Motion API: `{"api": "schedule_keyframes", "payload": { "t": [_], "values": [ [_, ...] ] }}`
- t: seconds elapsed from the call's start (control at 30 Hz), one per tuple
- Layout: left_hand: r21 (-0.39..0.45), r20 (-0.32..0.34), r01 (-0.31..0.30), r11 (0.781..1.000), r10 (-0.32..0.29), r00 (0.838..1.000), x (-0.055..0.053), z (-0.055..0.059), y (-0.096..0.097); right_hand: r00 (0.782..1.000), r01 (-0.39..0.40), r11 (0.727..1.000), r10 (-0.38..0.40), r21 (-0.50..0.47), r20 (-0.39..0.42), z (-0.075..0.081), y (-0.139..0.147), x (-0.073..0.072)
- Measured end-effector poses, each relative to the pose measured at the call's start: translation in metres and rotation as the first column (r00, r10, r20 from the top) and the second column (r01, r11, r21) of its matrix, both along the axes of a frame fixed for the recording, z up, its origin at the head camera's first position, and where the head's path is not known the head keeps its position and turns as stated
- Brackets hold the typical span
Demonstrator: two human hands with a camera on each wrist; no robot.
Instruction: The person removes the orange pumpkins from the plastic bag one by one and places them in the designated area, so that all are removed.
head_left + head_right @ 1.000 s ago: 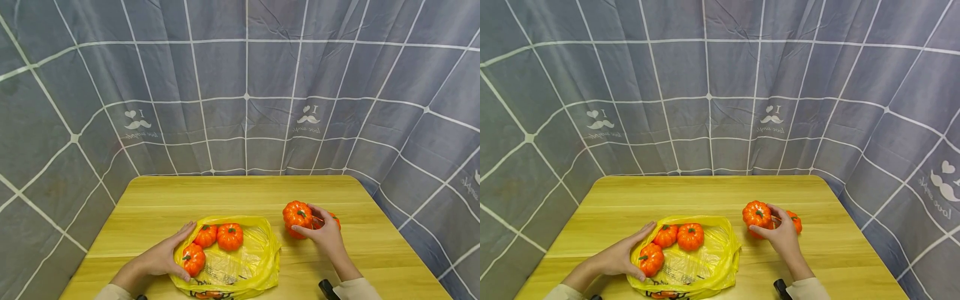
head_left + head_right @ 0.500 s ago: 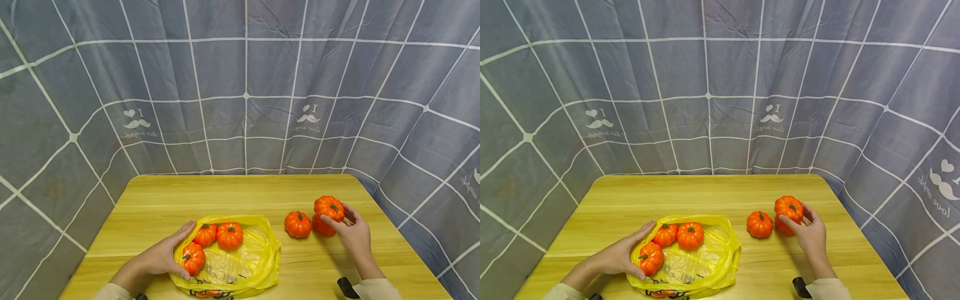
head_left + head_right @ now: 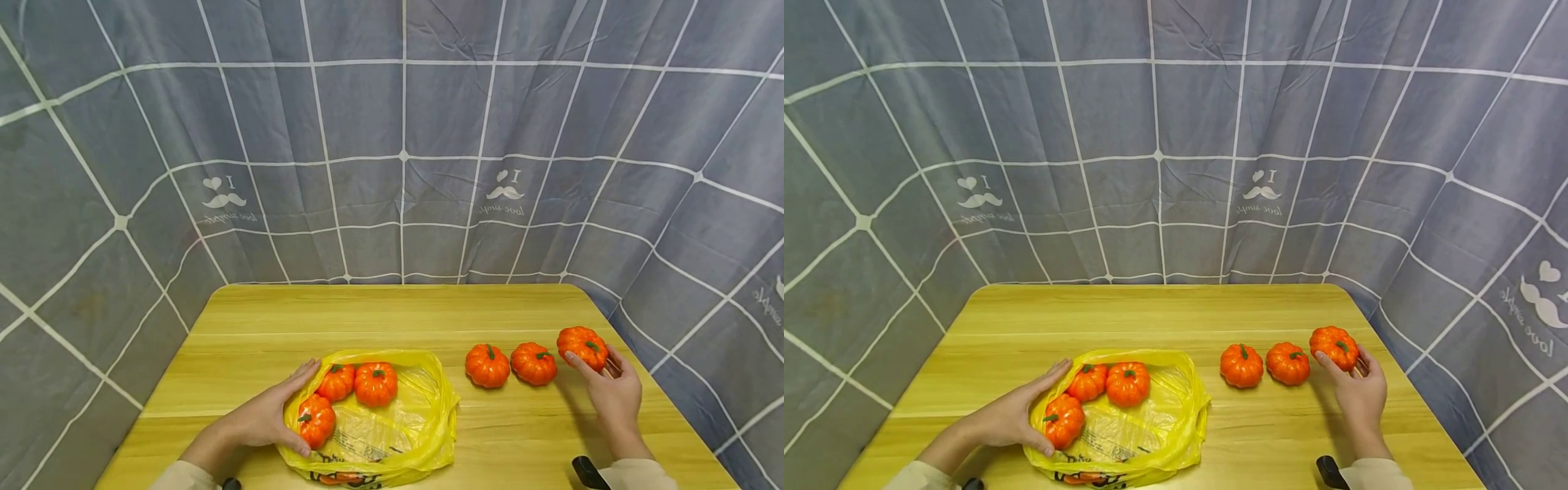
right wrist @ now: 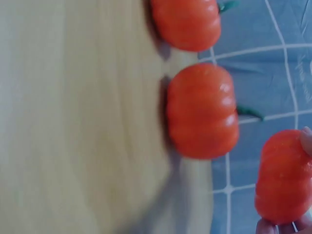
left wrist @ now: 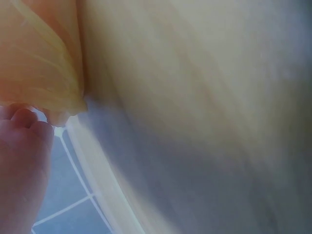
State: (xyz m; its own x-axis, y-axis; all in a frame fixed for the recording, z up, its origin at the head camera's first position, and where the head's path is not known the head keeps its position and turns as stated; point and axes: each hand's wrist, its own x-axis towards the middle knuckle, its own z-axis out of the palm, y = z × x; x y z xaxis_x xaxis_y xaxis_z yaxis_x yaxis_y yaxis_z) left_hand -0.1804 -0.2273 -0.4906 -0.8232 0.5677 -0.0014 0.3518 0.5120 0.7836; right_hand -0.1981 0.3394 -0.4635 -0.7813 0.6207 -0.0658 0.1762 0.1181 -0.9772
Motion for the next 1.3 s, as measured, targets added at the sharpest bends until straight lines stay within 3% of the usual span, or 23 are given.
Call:
{"api": "schedule_keyframes", "payload": {
  "t": [0.2,0.63,0.93,1.17,1.3],
  "values": [
    [0.009,-0.004,-0.003,1.0,0.003,1.0,0.0,0.001,0.0,0.999,0.008,1.0,-0.008,0.022,0.038,-0.011,0.01,-0.001],
    [0.002,-0.006,-0.004,1.0,0.004,1.0,0.002,0.0,-0.001,0.988,-0.097,0.99,0.085,0.097,0.126,-0.039,0.019,-0.006],
    [0.004,0.0,-0.002,1.0,0.002,1.0,0.002,-0.002,0.0,0.98,-0.139,0.984,0.121,0.108,0.157,-0.041,0.019,-0.005],
    [0.006,-0.004,-0.001,1.0,0.001,1.0,0.002,-0.001,0.0,0.961,-0.22,0.959,0.181,0.178,0.21,-0.04,0.022,-0.005],
    [0.021,0.001,0.003,1.0,-0.003,1.0,0.002,0.0,0.0,0.959,-0.224,0.954,0.18,0.2,0.217,-0.038,0.024,-0.004]
  ]
}}
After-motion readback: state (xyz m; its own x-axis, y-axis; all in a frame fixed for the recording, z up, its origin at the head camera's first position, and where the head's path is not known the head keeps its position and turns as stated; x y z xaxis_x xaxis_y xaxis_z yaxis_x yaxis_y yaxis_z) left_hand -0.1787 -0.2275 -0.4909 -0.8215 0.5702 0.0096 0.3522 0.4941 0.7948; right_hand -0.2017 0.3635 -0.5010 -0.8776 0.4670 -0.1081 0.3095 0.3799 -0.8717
